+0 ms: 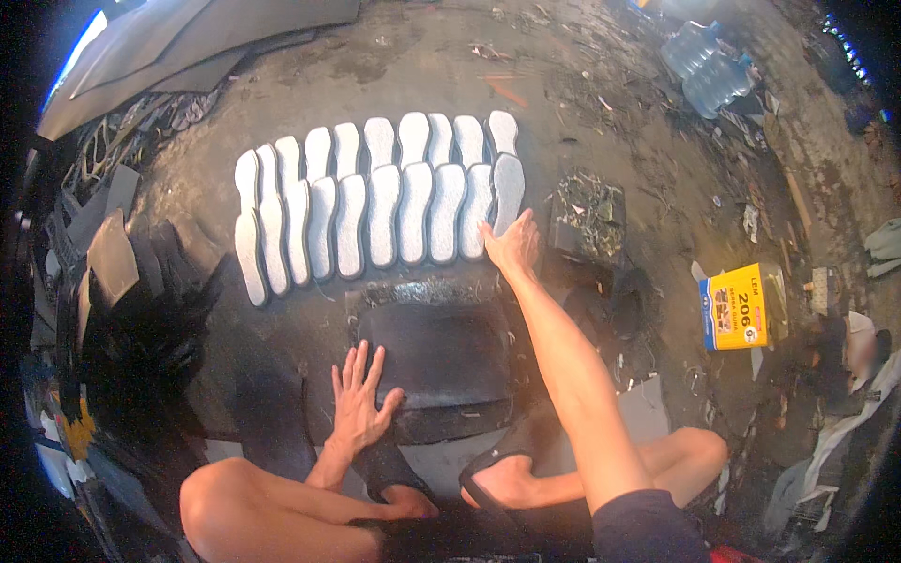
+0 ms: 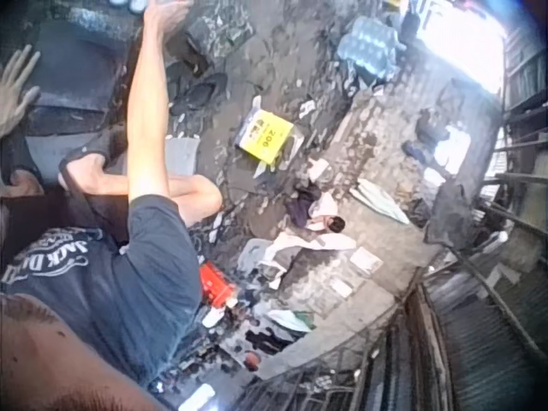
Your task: The person sits on the floor and repeatedly picks up white insoles and black rubber soles, aligns them, and presses them together by hand. The assembled pairs are placed in a growing stack nearby. The process continues with multiple units in a repetitive sequence.
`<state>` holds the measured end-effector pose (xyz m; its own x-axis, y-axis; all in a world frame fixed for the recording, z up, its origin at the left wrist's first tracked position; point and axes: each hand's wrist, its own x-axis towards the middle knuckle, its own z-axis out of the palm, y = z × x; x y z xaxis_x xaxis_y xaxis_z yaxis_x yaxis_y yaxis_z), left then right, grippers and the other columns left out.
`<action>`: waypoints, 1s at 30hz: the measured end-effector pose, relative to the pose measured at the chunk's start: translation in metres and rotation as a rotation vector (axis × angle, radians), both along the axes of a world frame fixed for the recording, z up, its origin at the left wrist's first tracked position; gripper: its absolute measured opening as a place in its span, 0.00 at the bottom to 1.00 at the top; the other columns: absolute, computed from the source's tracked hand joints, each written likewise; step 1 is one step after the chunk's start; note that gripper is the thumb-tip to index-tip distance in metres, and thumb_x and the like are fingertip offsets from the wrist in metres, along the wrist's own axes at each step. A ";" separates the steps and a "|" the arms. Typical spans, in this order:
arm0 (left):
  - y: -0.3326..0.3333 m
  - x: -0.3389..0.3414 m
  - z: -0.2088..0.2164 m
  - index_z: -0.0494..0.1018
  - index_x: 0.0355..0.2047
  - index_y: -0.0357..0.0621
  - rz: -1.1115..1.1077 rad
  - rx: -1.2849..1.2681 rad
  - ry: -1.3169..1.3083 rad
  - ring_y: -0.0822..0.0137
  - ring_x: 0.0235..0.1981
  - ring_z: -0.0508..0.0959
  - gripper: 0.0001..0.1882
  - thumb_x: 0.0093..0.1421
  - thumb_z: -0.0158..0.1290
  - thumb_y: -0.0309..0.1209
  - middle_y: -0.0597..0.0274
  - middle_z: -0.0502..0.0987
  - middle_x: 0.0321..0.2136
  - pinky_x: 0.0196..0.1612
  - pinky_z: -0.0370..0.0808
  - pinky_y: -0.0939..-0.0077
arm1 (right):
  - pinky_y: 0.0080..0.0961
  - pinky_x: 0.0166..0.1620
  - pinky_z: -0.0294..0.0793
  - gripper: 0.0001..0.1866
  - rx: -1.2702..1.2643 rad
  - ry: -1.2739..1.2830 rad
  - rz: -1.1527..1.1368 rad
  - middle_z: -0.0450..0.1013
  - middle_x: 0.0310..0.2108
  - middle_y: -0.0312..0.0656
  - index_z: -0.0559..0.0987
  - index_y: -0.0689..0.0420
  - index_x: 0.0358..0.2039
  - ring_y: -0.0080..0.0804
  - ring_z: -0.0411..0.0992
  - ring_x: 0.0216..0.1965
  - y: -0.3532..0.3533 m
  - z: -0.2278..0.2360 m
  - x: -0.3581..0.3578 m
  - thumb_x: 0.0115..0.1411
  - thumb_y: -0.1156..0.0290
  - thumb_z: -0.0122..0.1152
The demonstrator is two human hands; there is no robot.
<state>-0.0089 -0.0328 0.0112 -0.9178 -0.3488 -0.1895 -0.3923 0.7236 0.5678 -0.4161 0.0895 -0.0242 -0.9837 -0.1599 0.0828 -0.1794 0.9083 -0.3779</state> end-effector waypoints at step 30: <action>-0.008 -0.013 0.007 0.70 0.73 0.46 0.234 0.153 0.358 0.43 0.69 0.72 0.35 0.67 0.67 0.35 0.48 0.72 0.69 0.73 0.63 0.48 | 0.34 0.50 0.86 0.30 -1.134 -0.338 -0.014 0.76 0.57 0.44 0.69 0.56 0.72 0.34 0.80 0.53 0.127 0.098 0.170 0.73 0.71 0.65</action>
<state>-0.0217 -0.0413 0.0179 -0.8349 -0.5472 0.0597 -0.2948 0.5362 0.7910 -0.2461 0.2167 0.0737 -0.9840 -0.1511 -0.0943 0.0917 0.0243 -0.9955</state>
